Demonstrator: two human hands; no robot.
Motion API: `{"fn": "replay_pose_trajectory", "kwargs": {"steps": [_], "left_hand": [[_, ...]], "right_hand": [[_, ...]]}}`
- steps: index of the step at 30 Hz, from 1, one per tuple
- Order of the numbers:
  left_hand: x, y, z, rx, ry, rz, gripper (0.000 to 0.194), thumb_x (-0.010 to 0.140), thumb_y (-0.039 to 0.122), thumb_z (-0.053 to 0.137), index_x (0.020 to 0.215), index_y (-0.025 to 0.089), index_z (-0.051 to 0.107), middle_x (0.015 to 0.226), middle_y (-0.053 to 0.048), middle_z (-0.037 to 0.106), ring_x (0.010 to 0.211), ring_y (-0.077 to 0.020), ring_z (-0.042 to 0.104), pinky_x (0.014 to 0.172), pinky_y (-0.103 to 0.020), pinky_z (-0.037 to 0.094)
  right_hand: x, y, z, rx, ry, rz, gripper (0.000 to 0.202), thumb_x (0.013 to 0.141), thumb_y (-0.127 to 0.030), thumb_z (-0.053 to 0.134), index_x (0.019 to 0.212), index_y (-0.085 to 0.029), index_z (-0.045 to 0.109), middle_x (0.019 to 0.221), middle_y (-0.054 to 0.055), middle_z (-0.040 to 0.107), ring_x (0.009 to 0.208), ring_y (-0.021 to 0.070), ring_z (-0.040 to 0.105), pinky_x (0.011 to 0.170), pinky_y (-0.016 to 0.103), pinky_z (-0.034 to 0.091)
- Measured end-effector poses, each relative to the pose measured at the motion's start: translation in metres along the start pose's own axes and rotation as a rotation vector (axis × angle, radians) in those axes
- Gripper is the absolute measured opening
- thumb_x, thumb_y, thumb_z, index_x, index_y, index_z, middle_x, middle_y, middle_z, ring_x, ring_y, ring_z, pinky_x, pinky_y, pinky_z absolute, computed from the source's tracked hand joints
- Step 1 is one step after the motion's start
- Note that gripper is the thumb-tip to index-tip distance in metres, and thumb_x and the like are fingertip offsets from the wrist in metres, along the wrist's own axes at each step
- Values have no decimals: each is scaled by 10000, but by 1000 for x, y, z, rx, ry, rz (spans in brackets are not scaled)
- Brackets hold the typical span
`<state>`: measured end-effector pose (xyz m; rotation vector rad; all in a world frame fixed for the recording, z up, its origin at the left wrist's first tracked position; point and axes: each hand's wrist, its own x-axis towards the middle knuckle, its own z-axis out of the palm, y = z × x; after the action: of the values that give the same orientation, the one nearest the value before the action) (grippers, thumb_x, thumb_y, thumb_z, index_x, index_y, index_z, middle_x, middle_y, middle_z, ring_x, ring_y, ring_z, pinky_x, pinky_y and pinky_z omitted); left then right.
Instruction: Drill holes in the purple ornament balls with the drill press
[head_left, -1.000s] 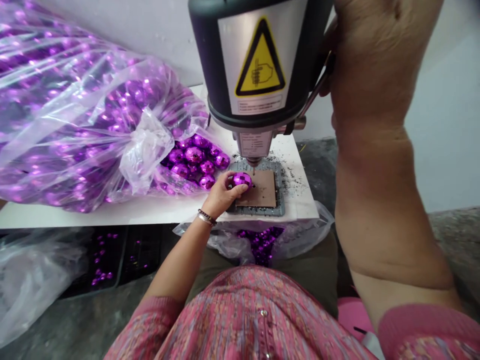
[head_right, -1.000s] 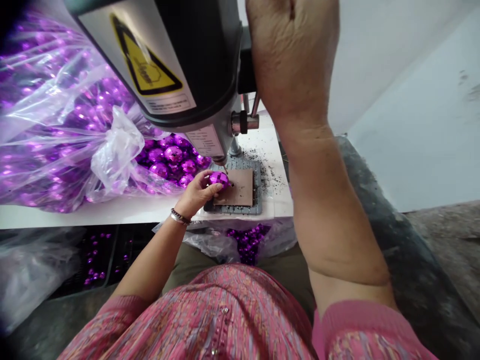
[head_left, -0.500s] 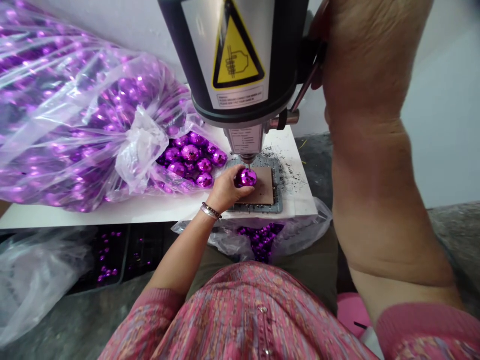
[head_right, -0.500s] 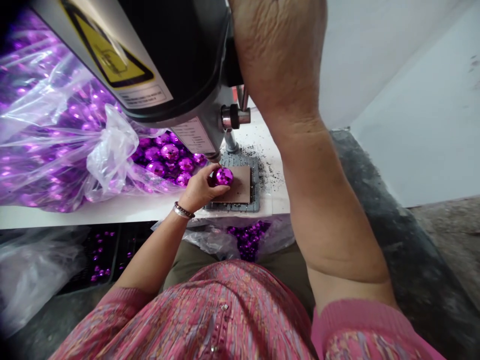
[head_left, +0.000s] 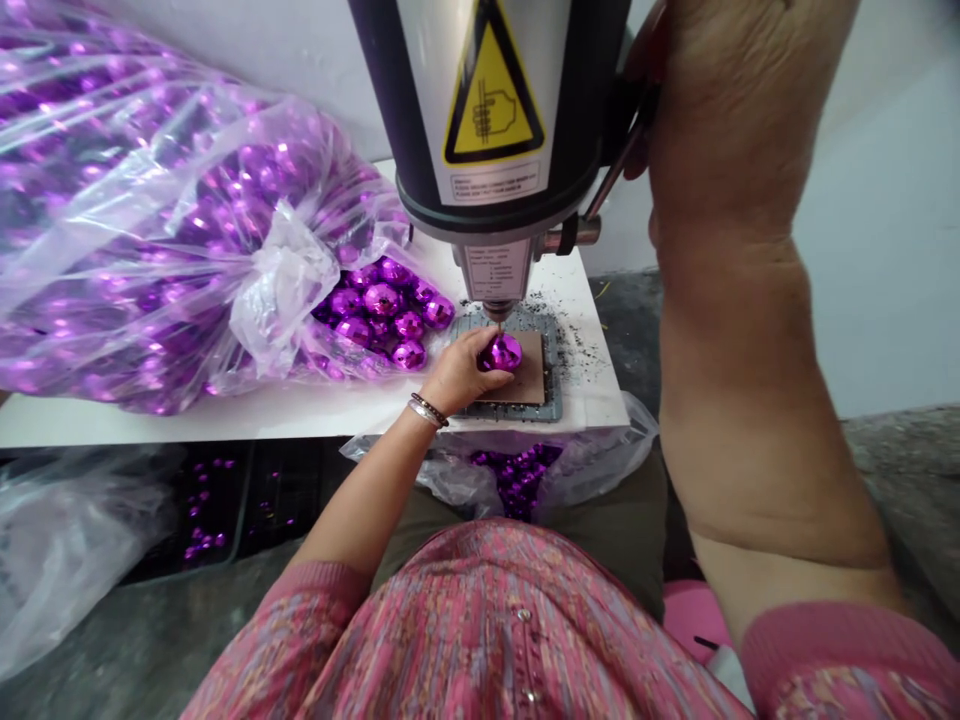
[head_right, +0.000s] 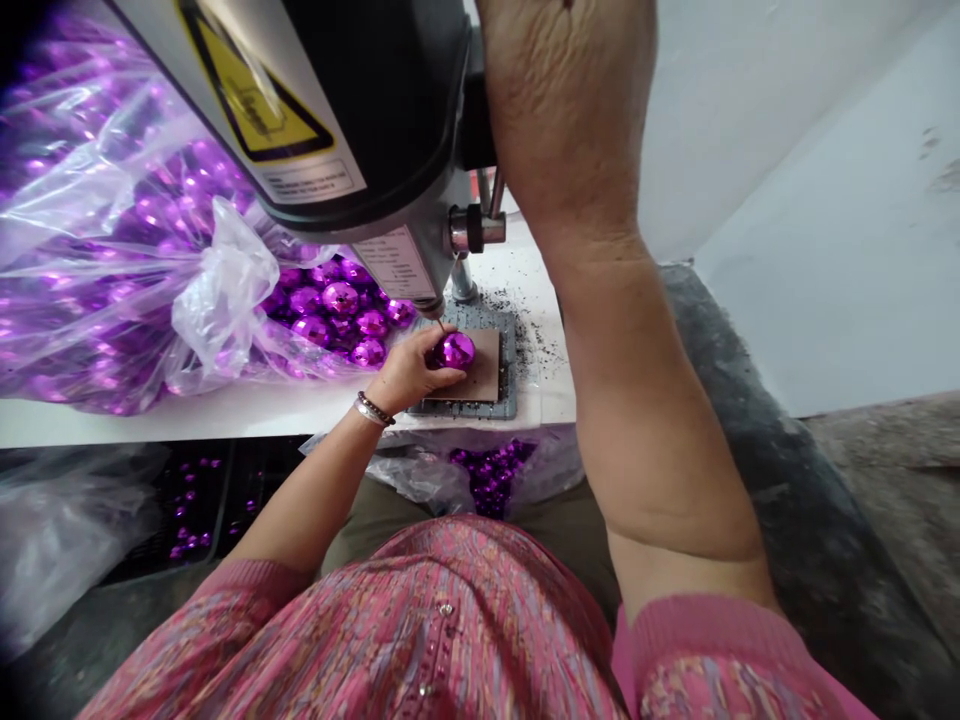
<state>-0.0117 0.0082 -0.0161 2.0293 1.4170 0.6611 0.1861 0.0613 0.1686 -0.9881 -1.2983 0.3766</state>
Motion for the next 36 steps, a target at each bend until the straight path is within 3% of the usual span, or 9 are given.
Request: {"fn": "replay_pose_trajectory", "kwargs": {"steps": [1, 3, 8, 11, 14, 17, 20, 27, 36], "left_hand": [[0, 1, 1, 4, 1, 11, 664, 670, 200, 872, 1302, 159, 673, 1358, -130, 694, 1287, -274, 628, 1162, -419, 448], [1, 2, 2, -22, 2, -6, 677, 670, 201, 869, 1315, 156, 667, 1361, -129, 696, 1278, -270, 636, 1157, -415, 452], [0, 1, 6, -120, -18, -117, 708, 663, 244, 873, 1333, 161, 663, 1249, -84, 753, 1155, -262, 693, 1058, -390, 517], [-1, 1, 8, -148, 0, -123, 706, 651, 254, 876, 1319, 154, 670, 1217, -79, 760, 1132, -270, 694, 1039, -396, 521], [-2, 1, 10, -144, 3, -115, 663, 660, 252, 865, 1292, 165, 683, 1163, -62, 768, 1083, -262, 697, 1002, -381, 527], [-3, 5, 8, -109, -8, -98, 579, 672, 247, 852, 1230, 180, 710, 1076, -31, 769, 1028, -246, 695, 940, -327, 528], [-3, 9, 5, -74, -15, -77, 499, 683, 247, 840, 1165, 188, 723, 997, -12, 755, 963, -231, 685, 865, -295, 518], [-1, 12, 0, -61, -64, -52, 370, 693, 235, 815, 1048, 187, 719, 884, 17, 718, 817, -183, 636, 726, -254, 460], [-2, 9, 2, -47, -77, -55, 418, 716, 274, 793, 1116, 184, 715, 945, -7, 732, 892, -207, 665, 798, -272, 490]], "right_hand": [[-2, -2, -1, -79, -11, 43, 467, 850, -557, 130, 686, -168, 330, 653, -31, 330, 1171, 116, 654, 667, 53, 332], [-6, -6, -3, -174, 6, 80, 325, 930, -409, 303, 691, -192, 259, 690, -56, 385, 783, -19, 616, 687, 93, 416], [-23, -13, -8, -197, -25, -11, 274, 991, -310, 388, 758, -189, 312, 717, -52, 325, 605, -47, 398, 655, 124, 411], [-43, -17, -14, -233, -1, -131, 296, 1002, -317, 381, 765, -209, 241, 714, -41, 314, 590, -13, 383, 628, 167, 375], [-69, -25, -23, -328, 15, -175, 261, 957, -283, 423, 761, -194, 276, 701, -25, 310, 610, 8, 334, 645, 184, 339], [-89, -32, -31, -442, -1, -107, 207, 834, -230, 503, 727, -194, 329, 652, -24, 304, 592, 34, 248, 596, 200, 322], [-96, -34, -37, -541, -43, -52, 133, 773, -244, 510, 727, -205, 392, 656, -19, 389, 593, 58, 301, 612, 242, 354], [-99, -32, -40, -566, -40, -95, 71, 799, -245, 482, 758, -191, 460, 699, -23, 470, 640, 44, 389, 663, 235, 382], [-132, 2, -44, -527, 20, -299, 251, 936, -316, 500, 826, -137, 639, 757, -26, 602, 698, 0, 519, 685, 167, 421]]}}
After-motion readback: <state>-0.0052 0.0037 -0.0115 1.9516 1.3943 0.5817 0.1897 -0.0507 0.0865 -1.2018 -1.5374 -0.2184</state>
